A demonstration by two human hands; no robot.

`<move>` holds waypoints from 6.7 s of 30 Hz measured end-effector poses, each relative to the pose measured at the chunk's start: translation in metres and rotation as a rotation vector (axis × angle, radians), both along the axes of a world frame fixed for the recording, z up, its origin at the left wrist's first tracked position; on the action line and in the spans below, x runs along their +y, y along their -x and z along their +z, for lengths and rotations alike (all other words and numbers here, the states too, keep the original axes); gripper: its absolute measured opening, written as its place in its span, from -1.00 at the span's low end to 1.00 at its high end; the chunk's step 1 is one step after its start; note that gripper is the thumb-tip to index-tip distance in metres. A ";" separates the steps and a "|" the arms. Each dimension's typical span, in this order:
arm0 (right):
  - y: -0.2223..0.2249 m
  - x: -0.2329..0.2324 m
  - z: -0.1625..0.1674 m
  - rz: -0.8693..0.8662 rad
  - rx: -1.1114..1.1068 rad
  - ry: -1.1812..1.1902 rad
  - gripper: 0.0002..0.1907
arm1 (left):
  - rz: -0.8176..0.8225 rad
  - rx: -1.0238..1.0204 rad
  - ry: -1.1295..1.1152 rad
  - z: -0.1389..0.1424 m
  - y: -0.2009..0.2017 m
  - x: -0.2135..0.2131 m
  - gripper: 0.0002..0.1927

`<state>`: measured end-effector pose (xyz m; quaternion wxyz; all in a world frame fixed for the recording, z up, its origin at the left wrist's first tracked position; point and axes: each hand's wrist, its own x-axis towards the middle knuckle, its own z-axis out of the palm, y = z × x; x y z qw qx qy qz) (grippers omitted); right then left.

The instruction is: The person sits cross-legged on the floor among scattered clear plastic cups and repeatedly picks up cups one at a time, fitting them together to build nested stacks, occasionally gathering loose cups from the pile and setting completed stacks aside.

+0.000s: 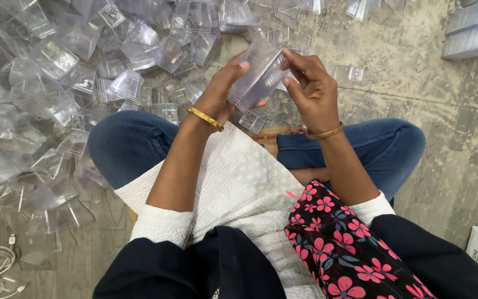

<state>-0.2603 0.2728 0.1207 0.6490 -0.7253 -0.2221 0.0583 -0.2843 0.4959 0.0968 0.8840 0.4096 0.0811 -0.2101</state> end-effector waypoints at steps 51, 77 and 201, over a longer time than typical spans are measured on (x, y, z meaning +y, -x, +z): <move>-0.005 -0.012 0.011 0.235 0.045 0.086 -0.28 | -0.042 0.092 0.315 -0.013 0.000 0.001 -0.11; 0.013 -0.009 0.006 0.000 0.435 -0.040 -0.55 | 0.008 -0.375 -0.672 0.001 0.000 0.000 -0.56; -0.015 -0.024 -0.068 -0.206 0.310 0.637 -0.88 | 0.195 -0.294 -0.799 -0.033 -0.002 -0.002 -0.45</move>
